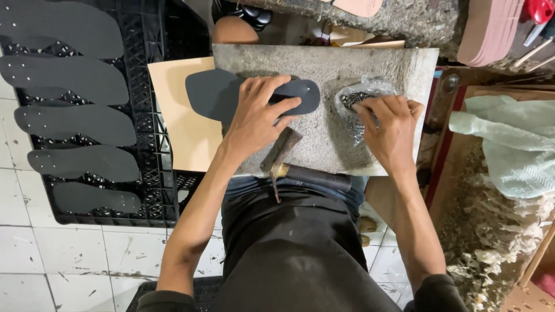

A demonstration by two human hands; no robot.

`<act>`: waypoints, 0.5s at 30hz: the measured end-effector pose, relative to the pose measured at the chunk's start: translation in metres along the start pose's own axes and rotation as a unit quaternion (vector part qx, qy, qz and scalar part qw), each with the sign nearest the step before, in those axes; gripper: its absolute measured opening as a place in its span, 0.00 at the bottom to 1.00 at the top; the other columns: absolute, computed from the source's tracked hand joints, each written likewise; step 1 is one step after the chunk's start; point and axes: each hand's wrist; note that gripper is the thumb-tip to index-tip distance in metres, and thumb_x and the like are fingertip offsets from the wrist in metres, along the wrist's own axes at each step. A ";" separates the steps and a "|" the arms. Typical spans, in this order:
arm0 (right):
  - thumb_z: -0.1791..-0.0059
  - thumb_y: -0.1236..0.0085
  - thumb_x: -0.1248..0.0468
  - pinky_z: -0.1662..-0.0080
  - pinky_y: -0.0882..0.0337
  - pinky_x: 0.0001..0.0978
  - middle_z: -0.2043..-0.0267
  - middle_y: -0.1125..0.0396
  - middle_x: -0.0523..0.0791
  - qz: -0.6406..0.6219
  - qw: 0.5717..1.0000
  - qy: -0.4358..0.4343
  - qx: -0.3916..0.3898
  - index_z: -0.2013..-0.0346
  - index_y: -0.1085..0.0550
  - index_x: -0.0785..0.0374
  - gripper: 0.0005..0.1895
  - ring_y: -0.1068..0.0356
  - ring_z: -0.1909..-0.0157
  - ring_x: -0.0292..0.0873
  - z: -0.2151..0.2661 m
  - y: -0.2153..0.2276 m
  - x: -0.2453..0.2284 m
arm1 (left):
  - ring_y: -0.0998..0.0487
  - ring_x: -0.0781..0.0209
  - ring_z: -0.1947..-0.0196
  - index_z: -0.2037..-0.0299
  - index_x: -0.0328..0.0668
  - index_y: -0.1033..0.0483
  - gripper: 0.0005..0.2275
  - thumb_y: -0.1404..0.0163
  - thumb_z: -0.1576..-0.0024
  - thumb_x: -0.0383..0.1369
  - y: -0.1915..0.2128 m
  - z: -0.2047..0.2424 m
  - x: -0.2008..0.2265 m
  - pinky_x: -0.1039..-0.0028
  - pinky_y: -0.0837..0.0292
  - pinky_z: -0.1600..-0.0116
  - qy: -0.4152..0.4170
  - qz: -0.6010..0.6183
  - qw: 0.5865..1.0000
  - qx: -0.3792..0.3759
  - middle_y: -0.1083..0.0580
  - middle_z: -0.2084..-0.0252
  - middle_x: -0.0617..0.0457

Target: Nailing heels to shoe soles using a hammer and small nails on a workbench in a factory setting.

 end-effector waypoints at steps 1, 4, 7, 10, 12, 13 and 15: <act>0.52 0.45 0.64 0.57 0.48 0.35 0.68 0.35 0.43 -0.001 1.000 0.001 -0.002 0.69 0.28 0.59 0.03 0.38 0.65 0.43 0.000 0.002 0.000 | 0.38 0.53 0.52 0.62 0.51 0.26 0.08 0.46 0.52 0.32 0.000 0.000 0.000 0.61 0.48 0.49 0.003 0.000 1.000 0.000 0.38 0.51 0.49; 0.53 0.45 0.64 0.56 0.49 0.37 0.66 0.38 0.43 0.050 0.999 0.012 -0.009 0.66 0.29 0.58 0.03 0.39 0.62 0.44 -0.001 0.006 0.000 | 0.38 0.53 0.53 0.63 0.49 0.26 0.07 0.47 0.51 0.33 -0.001 -0.001 -0.001 0.61 0.48 0.49 -0.001 0.002 1.000 0.006 0.38 0.52 0.49; 0.54 0.44 0.61 0.56 0.47 0.38 0.64 0.38 0.44 0.020 0.999 0.010 -0.043 0.65 0.27 0.59 0.06 0.39 0.61 0.45 -0.002 0.005 0.003 | 0.37 0.54 0.54 0.64 0.50 0.26 0.07 0.46 0.52 0.32 -0.004 -0.004 -0.001 0.61 0.47 0.49 -0.007 0.001 1.000 0.006 0.37 0.52 0.49; 0.54 0.42 0.63 0.57 0.48 0.35 0.70 0.35 0.42 0.001 1.000 0.016 -0.005 0.70 0.27 0.58 0.03 0.38 0.66 0.42 -0.001 -0.001 0.008 | 0.38 0.53 0.53 0.62 0.51 0.27 0.10 0.45 0.54 0.30 -0.008 -0.005 -0.003 0.59 0.50 0.47 -0.015 0.006 1.000 0.005 0.37 0.51 0.49; 0.54 0.42 0.63 0.56 0.49 0.35 0.70 0.34 0.42 -0.011 1.000 0.012 0.018 0.69 0.27 0.58 0.03 0.38 0.66 0.42 0.001 0.001 0.007 | 0.37 0.53 0.52 0.63 0.50 0.26 0.10 0.44 0.55 0.31 -0.011 -0.005 -0.003 0.58 0.50 0.46 -0.007 0.013 1.000 0.007 0.37 0.51 0.50; 0.54 0.42 0.63 0.56 0.49 0.35 0.70 0.34 0.42 -0.011 1.000 0.012 0.016 0.69 0.27 0.58 0.03 0.38 0.66 0.42 0.002 0.002 0.007 | 0.37 0.53 0.52 0.63 0.50 0.26 0.10 0.44 0.55 0.31 -0.007 -0.006 0.001 0.58 0.50 0.46 -0.006 0.014 1.000 0.006 0.37 0.51 0.50; 0.51 0.44 0.62 0.55 0.48 0.37 0.71 0.33 0.44 -0.016 0.999 -0.008 0.046 0.64 0.26 0.62 0.06 0.38 0.66 0.43 0.003 0.002 0.006 | 0.40 0.50 0.48 0.61 0.48 0.26 0.12 0.43 0.54 0.36 0.001 -0.011 0.008 0.50 0.58 0.44 0.014 0.020 1.000 0.006 0.37 0.50 0.47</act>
Point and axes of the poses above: each hand's wrist, its own z-axis away from the middle knuckle, its own y-axis out of the back of the hand, x = y × z
